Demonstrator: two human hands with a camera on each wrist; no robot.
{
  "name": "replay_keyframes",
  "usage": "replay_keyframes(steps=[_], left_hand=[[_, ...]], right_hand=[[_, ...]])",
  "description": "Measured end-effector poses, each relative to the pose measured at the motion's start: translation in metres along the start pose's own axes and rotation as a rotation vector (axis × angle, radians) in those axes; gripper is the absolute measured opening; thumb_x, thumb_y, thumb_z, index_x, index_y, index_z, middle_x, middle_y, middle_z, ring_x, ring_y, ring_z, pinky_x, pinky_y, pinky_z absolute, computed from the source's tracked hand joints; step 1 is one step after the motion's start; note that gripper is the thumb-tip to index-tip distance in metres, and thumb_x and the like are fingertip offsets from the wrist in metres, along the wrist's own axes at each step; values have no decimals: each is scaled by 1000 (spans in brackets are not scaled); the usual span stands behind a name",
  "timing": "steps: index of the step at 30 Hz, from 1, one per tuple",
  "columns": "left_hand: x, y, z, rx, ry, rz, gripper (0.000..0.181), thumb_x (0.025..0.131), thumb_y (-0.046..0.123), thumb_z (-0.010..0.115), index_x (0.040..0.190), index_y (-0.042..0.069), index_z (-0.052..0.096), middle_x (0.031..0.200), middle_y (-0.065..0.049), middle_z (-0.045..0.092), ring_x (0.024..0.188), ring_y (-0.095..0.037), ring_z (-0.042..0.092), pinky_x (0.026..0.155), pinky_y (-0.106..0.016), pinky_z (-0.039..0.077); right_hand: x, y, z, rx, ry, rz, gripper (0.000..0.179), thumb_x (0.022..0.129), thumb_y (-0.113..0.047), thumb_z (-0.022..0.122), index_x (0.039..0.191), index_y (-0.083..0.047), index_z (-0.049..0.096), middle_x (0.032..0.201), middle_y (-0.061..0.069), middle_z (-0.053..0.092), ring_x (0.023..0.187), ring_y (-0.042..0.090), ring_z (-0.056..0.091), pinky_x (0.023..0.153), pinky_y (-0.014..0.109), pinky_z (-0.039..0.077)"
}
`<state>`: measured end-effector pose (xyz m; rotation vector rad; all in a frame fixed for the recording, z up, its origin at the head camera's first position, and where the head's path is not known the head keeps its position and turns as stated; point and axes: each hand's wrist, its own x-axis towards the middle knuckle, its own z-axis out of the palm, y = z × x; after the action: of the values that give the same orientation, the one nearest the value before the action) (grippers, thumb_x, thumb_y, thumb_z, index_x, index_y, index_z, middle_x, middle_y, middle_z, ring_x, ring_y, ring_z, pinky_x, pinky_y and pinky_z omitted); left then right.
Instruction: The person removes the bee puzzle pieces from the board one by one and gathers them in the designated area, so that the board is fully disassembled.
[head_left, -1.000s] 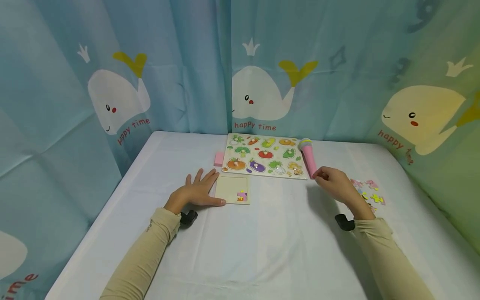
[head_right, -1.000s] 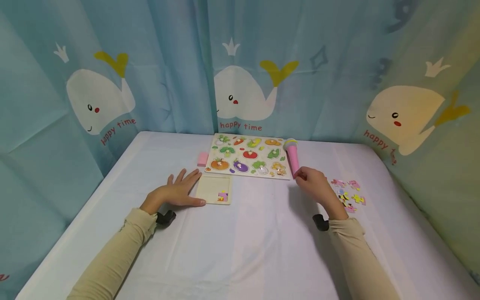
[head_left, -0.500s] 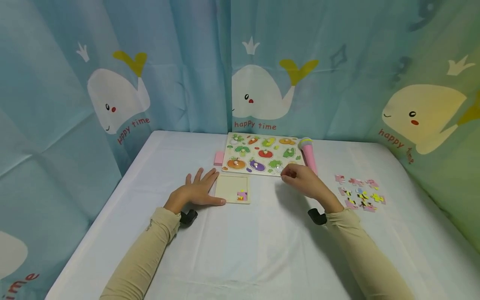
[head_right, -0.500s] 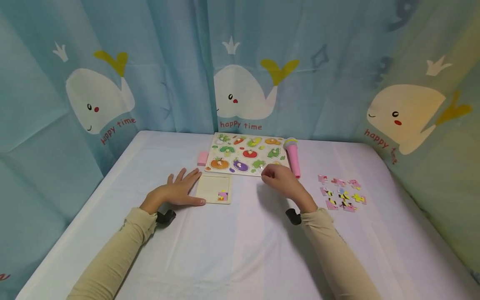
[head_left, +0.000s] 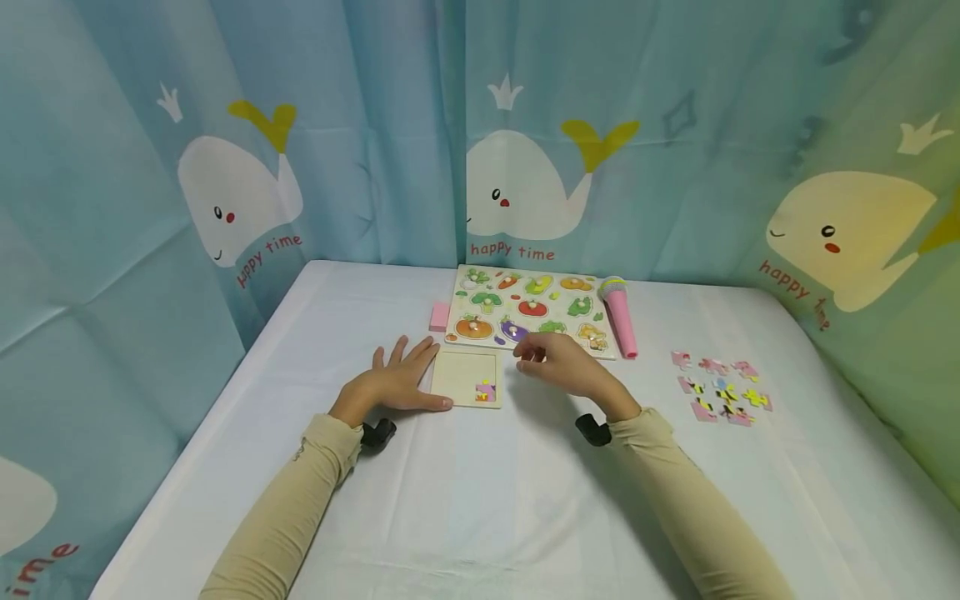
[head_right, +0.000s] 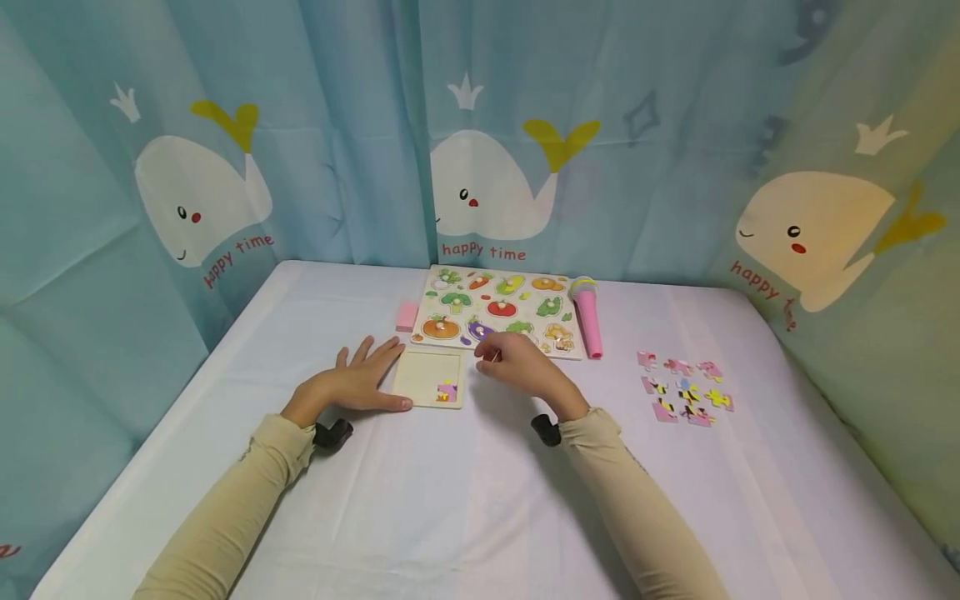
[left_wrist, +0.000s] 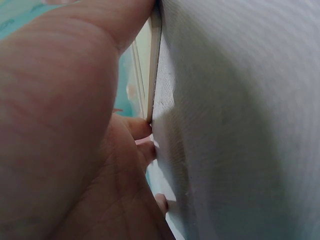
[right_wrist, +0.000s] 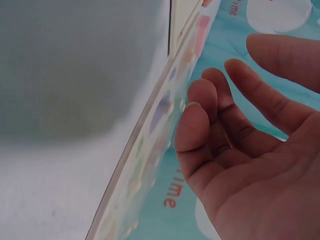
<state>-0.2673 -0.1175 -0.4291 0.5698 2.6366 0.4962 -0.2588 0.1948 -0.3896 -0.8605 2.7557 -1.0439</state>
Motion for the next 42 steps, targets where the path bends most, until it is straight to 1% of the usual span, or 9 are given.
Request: replay_keyframes(steps=[5,11,18,23,25,27,33,37,42], left_hand=[[-3,1,-1,-14,2,9,117,91,70,69,173,9,12,180,-11,1,162,-45,-11,122,-71,-9],[-2,3,-3,1,0,6,114,93,66,69,173,9,12,180,-11,1,162,-45,-11,122,-72,-9],[-1,2,-2,12,11,1,114,93,68,69,173,10,13,180,-10,2,162,-45,-10,122,-73,-6],[0,3,0,29,8,-3,114,93,70,67,173,10,13,180,-10,2,162,-45,-8,122,-73,-5],[0,3,-1,33,4,-2,114,93,69,67,173,10,12,180,-10,2,162,-45,-9,122,-73,-5],[0,2,-1,33,4,0,114,93,69,67,173,10,12,180,-10,2,162,-45,-10,121,-73,-6],[6,-4,3,32,1,-1,114,93,70,66,174,12,9,180,-9,-2,161,-45,-13,121,-72,-9],[10,-7,7,32,8,1,115,93,70,66,174,12,8,180,-8,-3,161,-44,-14,121,-72,-10],[7,-4,5,27,2,-1,115,92,70,66,174,11,10,180,-10,-1,161,-45,-13,121,-73,-8]], right_hand=[[9,-6,9,21,-34,-31,17,98,-4,71,112,6,73,94,6,68,89,22,60,78,37,50],[17,-12,19,33,-81,-11,17,97,-4,73,111,5,74,93,4,66,87,20,59,77,35,50],[25,-12,31,22,-157,-3,16,95,-8,79,108,1,75,93,3,67,85,17,58,78,35,50],[29,-9,38,26,-218,4,18,94,-7,79,110,2,75,88,2,64,79,13,54,75,32,48],[31,-8,39,21,-237,-9,18,93,-5,79,110,3,75,88,3,64,79,13,53,74,31,47],[31,-8,40,9,-253,-13,19,93,-5,80,109,1,74,91,4,63,82,14,53,76,32,47],[30,-7,42,-30,-277,1,23,90,-8,84,108,-6,69,105,6,58,96,18,51,85,34,47],[30,-8,43,-14,-276,-5,23,89,-7,84,106,-5,69,104,7,59,96,19,50,85,34,46],[29,-10,43,1,-278,-7,19,89,-6,83,101,-7,68,100,5,60,94,18,50,82,33,45]])
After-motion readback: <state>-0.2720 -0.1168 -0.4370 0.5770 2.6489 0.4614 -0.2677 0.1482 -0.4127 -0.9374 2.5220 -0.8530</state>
